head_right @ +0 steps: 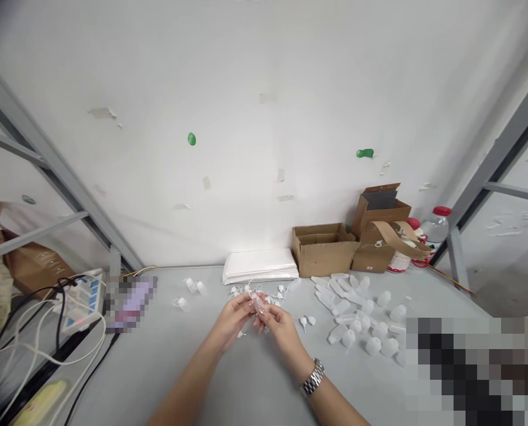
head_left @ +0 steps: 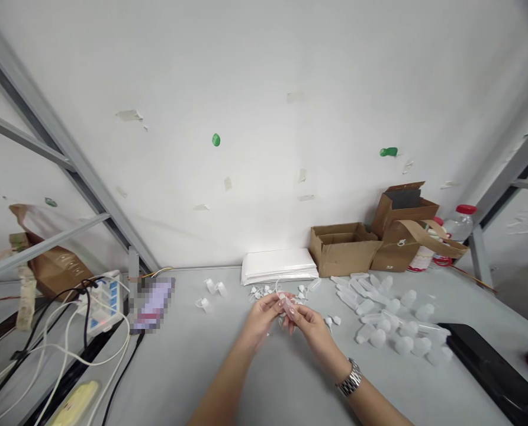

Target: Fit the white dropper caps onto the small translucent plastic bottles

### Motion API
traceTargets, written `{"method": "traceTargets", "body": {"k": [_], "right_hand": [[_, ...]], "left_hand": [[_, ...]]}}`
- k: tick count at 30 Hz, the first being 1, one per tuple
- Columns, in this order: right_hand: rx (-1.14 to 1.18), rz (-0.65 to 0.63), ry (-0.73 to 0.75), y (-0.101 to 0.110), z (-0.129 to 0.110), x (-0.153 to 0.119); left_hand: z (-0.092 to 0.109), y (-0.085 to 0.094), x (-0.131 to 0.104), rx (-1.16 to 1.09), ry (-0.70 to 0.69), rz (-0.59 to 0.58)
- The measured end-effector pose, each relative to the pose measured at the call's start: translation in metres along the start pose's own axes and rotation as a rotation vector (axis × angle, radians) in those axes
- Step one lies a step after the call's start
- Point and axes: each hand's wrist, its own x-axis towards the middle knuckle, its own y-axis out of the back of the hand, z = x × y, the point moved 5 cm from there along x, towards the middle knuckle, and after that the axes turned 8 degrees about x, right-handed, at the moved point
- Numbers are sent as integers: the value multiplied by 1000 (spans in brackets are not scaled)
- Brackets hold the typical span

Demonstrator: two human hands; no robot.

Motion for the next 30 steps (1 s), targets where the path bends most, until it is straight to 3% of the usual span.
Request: {"method": "traceTargets", "body": {"k": [2,5,8,12,21,26,30], "right_hand": [[23,12,-12,2,1,1],[46,71,-16,9,3,3],[67,102,-17,13,5,3],[27,109,-30,11,5,1],[27,116,-46,10,11,1],[56,141,-75,6,10,0],[43,124,-65,2,8,-1]], "left_hand": [[7,20,1,184,-3,76],[19,61,-1,705,-101,322],[14,85,-1,1060,-15,285],[2,92,-1,1193,51,241],[8,79,-1,1092,26,255],[16,66,0,667,-102,379],[6,43,1,195,-84,343]]}}
